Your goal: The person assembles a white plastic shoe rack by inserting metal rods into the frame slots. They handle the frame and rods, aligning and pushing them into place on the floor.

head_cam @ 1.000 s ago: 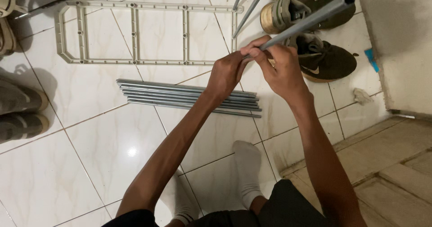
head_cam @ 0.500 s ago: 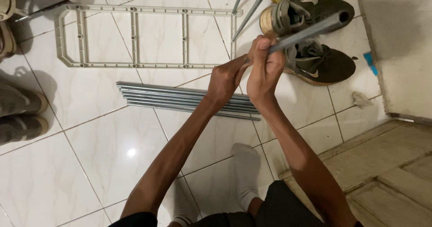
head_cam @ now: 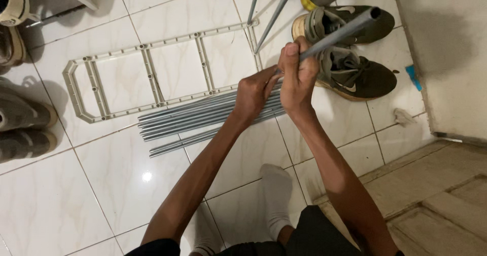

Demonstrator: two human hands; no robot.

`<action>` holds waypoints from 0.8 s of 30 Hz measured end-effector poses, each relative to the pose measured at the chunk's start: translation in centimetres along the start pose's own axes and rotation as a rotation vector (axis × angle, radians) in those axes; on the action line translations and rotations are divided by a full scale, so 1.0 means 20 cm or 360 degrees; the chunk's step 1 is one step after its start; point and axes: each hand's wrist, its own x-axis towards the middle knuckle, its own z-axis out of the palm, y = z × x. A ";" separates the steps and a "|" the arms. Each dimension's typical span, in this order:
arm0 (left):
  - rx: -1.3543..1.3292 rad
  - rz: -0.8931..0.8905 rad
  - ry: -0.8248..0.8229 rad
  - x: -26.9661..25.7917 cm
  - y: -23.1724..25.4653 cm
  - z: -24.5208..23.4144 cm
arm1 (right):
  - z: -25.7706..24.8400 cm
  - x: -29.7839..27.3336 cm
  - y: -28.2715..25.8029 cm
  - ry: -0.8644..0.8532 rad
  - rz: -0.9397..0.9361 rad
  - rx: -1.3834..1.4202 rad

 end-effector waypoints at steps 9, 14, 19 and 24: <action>0.0529 -0.0220 -0.0213 -0.14 -0.31 -0.10 | 0.01 -0.09 0.09 -0.0051 0.0344 -0.0142; 0.0743 -0.0149 -0.0217 -0.20 -0.44 -0.11 | 0.02 -0.16 0.26 -0.0118 0.0239 -0.0603; 0.0883 -0.0187 -0.0334 -0.24 -0.51 -0.15 | -0.01 -0.30 0.40 -0.0214 0.0433 -0.0938; 0.1041 -0.0224 -0.0336 -0.31 -0.58 -0.20 | -0.03 -0.38 0.47 -0.0799 0.1215 -0.1153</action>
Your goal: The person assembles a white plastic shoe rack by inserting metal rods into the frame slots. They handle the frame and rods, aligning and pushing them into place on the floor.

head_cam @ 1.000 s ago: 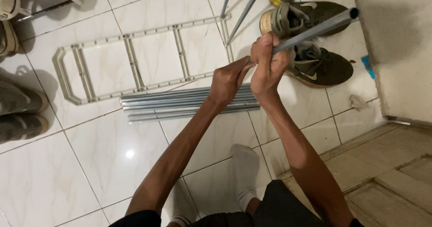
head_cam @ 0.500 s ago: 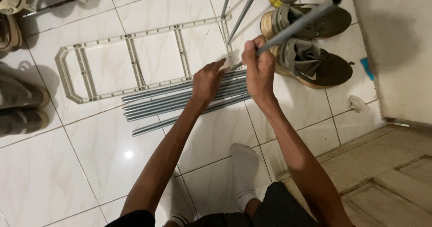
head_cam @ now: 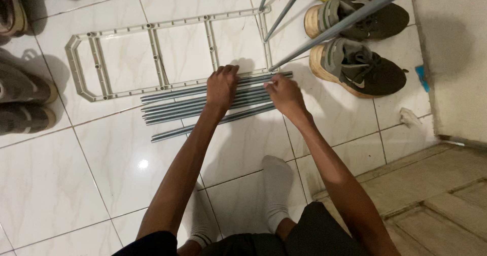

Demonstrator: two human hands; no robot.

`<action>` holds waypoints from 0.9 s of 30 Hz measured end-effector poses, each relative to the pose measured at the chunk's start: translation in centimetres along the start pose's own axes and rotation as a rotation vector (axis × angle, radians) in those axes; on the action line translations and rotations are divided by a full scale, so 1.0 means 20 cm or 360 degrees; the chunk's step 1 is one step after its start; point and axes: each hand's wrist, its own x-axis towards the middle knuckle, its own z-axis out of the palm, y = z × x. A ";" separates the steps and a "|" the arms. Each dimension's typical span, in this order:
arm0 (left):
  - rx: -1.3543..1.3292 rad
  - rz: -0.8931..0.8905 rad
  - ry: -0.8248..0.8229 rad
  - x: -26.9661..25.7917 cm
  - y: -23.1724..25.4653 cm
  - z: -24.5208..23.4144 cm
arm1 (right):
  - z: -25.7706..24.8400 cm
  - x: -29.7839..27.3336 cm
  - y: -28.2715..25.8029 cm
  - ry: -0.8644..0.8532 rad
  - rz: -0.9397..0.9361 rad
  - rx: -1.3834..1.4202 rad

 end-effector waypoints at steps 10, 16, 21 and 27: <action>0.0213 -0.0077 0.0068 -0.13 -0.12 -0.03 | 0.22 0.08 -0.08 0.0274 -0.0951 -0.0257; 0.0045 -0.0160 0.0097 -0.13 -0.14 -0.02 | 0.29 0.14 -0.10 0.0366 -0.0846 -0.0537; 0.0098 -0.0120 0.0075 -0.11 -0.17 -0.01 | 0.32 0.19 -0.13 0.0460 -0.0851 -0.0808; 0.0114 -0.0054 0.0017 -0.11 -0.20 -0.03 | 0.35 0.24 -0.12 0.0526 -0.0862 -0.0965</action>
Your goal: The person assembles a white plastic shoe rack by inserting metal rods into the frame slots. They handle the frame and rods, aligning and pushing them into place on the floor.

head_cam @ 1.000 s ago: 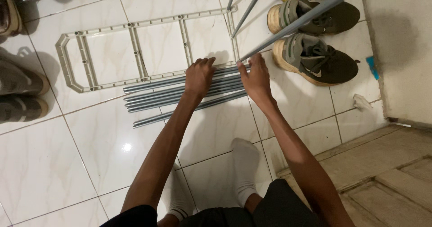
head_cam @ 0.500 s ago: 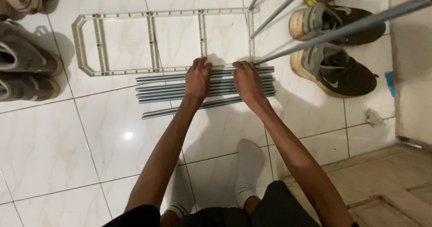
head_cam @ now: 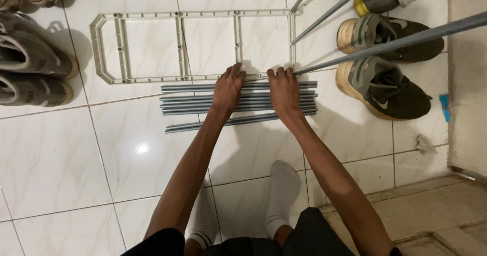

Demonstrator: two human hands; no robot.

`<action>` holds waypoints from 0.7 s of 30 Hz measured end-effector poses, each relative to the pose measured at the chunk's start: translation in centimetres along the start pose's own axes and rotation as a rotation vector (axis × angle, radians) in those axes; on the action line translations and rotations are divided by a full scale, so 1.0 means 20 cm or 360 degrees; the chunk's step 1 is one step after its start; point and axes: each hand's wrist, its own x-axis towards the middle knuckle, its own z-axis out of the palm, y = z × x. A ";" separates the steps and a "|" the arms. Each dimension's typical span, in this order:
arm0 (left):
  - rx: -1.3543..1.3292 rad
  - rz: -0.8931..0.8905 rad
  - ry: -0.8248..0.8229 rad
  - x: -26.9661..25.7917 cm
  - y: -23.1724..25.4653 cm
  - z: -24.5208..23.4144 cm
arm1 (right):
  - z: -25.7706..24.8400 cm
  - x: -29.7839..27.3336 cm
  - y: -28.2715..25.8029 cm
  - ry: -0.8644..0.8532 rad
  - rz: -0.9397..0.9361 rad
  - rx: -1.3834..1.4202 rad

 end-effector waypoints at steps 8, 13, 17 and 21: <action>0.0121 -0.0025 -0.0177 0.00 0.01 0.00 | 0.03 0.00 0.02 -0.0043 -0.0027 -0.0077; 0.0185 -0.0006 -0.0216 0.00 0.00 0.01 | 0.02 -0.02 0.02 0.0019 -0.0039 -0.0066; 0.0177 0.0018 -0.0194 -0.01 0.00 0.00 | 0.00 -0.03 0.01 0.0061 -0.0045 -0.0028; 0.0228 0.0055 -0.0169 -0.01 0.01 -0.03 | -0.04 -0.03 0.01 0.0075 -0.0038 0.0016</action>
